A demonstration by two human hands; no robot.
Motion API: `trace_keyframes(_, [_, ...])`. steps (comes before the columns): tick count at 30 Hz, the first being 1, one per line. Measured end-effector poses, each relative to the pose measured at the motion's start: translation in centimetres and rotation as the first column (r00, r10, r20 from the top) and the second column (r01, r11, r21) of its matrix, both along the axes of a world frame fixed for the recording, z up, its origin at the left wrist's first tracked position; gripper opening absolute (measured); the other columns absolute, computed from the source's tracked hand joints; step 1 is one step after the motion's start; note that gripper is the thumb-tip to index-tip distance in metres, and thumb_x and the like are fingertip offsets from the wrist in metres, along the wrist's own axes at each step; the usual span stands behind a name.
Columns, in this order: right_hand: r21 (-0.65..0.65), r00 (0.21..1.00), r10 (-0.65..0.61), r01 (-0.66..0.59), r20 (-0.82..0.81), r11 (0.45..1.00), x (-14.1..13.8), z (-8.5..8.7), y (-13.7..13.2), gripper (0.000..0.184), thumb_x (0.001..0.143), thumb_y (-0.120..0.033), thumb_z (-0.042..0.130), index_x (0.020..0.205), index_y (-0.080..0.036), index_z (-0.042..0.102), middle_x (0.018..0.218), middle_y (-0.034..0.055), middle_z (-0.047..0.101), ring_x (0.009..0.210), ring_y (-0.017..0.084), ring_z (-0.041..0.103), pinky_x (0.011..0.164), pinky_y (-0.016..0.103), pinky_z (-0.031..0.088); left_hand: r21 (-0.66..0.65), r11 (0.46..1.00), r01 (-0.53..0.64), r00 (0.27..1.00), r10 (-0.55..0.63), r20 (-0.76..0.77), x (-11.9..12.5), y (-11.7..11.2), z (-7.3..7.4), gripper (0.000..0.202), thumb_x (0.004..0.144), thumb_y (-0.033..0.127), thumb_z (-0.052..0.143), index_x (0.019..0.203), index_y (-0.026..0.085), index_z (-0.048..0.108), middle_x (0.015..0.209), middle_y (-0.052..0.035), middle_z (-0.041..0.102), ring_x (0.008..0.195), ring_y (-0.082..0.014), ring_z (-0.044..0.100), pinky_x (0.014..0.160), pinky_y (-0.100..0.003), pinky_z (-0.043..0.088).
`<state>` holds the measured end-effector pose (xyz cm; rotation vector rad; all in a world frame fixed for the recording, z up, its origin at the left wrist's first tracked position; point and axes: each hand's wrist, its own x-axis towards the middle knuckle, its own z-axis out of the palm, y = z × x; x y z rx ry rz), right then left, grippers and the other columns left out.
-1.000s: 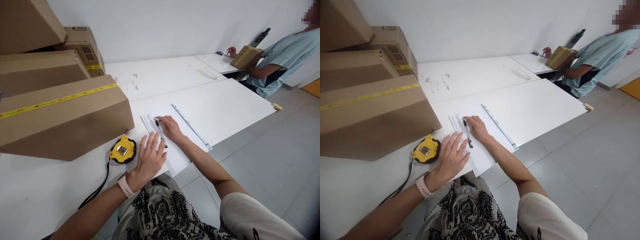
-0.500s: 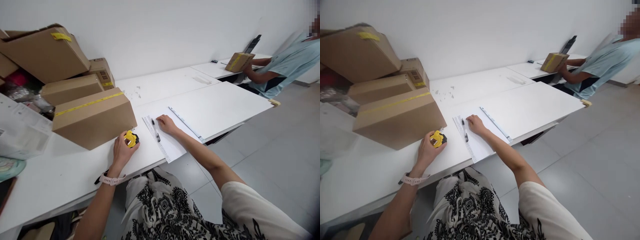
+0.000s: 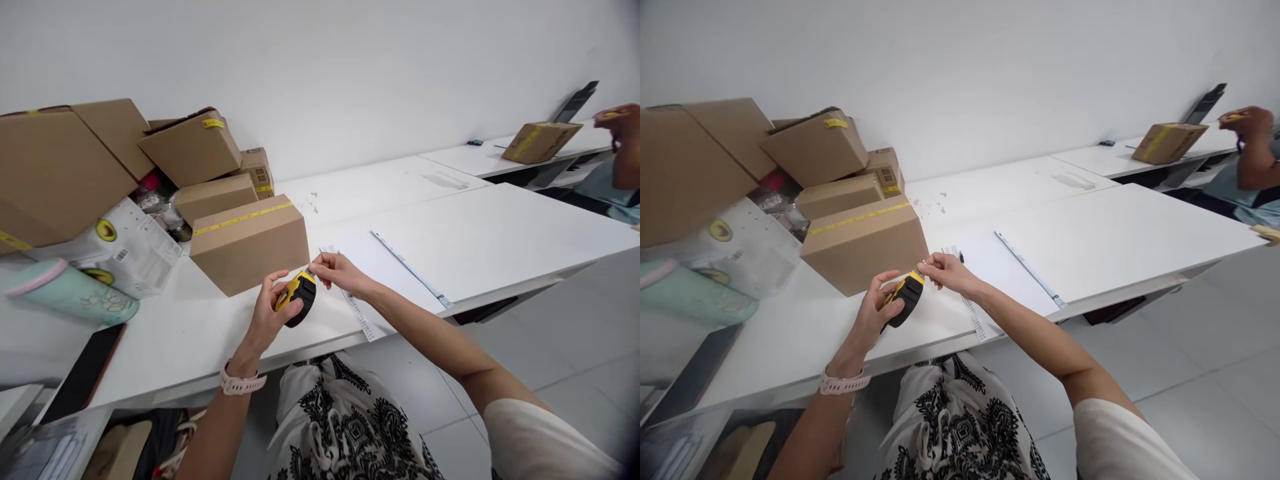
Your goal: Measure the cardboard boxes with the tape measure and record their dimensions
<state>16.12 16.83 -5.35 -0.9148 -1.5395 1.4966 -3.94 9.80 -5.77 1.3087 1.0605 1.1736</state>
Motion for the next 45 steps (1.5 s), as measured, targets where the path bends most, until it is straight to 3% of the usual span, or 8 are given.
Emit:
trace_keyframes(5, [0.000,0.998,0.027,-0.027,0.061,1.000,-1.3,-1.0,0.0,0.055,0.074,-0.071,0.071,0.070,-0.021,0.049,0.054,-0.0058,0.048,0.050,0.009,0.042,0.049,0.025,0.035,-0.119,0.993,-0.009,0.998,0.016,0.057,-1.6,-1.1,-0.3,0.066,0.069,0.051,0.083,0.120,0.021,0.056,0.107,-0.0075,0.071,0.090,-0.0215,0.066,0.075,-0.029,0.049])
trace_keyframes(13, [0.111,0.986,-0.130,0.142,-0.106,0.984,1.6,3.8,4.4,0.050,0.078,-0.067,0.069,0.071,-0.021,0.049,0.065,-0.0037,0.050,0.059,0.010,0.044,0.055,0.026,0.038,0.070,0.965,-0.251,0.968,0.251,0.010,-9.5,-0.2,3.1,0.068,0.063,0.047,0.086,0.119,0.023,0.057,0.116,-0.0085,0.070,0.107,-0.0280,0.065,0.084,-0.033,0.050])
trace_keyframes(17, [0.291,0.981,-0.192,0.182,0.006,0.939,2.6,1.3,6.4,0.042,0.085,-0.062,0.063,0.077,-0.021,0.052,0.076,-0.0013,0.055,0.071,0.013,0.049,0.067,0.028,0.042,0.231,0.923,-0.308,0.927,0.346,-0.146,-14.6,-0.2,3.0,0.075,0.060,0.044,0.088,0.124,0.024,0.055,0.132,-0.0114,0.064,0.120,-0.0308,0.060,0.102,-0.040,0.045])
trace_keyframes(20, [0.375,0.969,-0.229,0.181,0.090,0.909,1.7,-1.7,7.4,0.038,0.086,-0.059,0.060,0.080,-0.022,0.053,0.079,-0.0003,0.057,0.073,0.015,0.049,0.071,0.031,0.043,0.225,0.935,-0.273,0.893,0.333,-0.302,-16.9,-0.3,2.5,0.081,0.058,0.042,0.089,0.129,0.025,0.052,0.150,-0.0139,0.052,0.121,-0.0323,0.061,0.108,-0.046,0.043])
trace_keyframes(27, [0.435,0.933,-0.352,0.289,0.071,0.853,-0.9,-4.0,9.7,0.037,0.088,-0.060,0.055,0.082,-0.023,0.055,0.093,0.0049,0.067,0.089,0.021,0.058,0.085,0.038,0.046,0.129,0.965,-0.228,0.885,0.260,-0.387,-17.9,0.9,2.5,0.097,0.059,0.047,0.089,0.141,0.024,0.042,0.155,-0.0205,0.046,0.133,-0.0366,0.054,0.113,-0.052,0.040])
trace_keyframes(34, [0.313,0.931,-0.357,0.363,-0.079,0.878,-2.5,-4.8,11.3,0.048,0.077,-0.071,0.062,0.079,-0.023,0.054,0.089,0.0038,0.066,0.085,0.019,0.059,0.082,0.038,0.053,0.015,0.974,-0.226,0.924,0.219,-0.312,-18.1,2.7,2.5,0.106,0.057,0.050,0.091,0.145,0.023,0.039,0.148,-0.0229,0.054,0.135,-0.0375,0.054,0.110,-0.051,0.044])
trace_keyframes(38, [0.221,0.927,-0.365,0.376,-0.089,0.900,-2.5,-2.5,10.1,0.052,0.076,-0.072,0.066,0.076,-0.022,0.054,0.081,0.0019,0.063,0.082,0.018,0.061,0.079,0.037,0.057,0.048,0.965,-0.260,0.924,0.263,-0.278,-18.1,2.4,4.3,0.094,0.057,0.050,0.090,0.137,0.023,0.047,0.130,-0.0170,0.069,0.121,-0.0345,0.064,0.101,-0.044,0.050])
trace_keyframes(45, [0.221,0.941,-0.288,0.248,0.175,0.943,0.2,5.9,5.8,0.042,0.087,-0.056,0.067,0.072,-0.018,0.058,0.078,0.0084,0.068,0.074,0.019,0.065,0.058,0.030,0.055,-0.020,0.905,-0.424,0.868,0.400,-0.293,-16.9,0.6,13.3,0.065,0.054,0.052,0.081,0.111,0.022,0.067,0.081,-0.0027,0.076,0.062,-0.0231,0.066,0.053,-0.028,0.050])
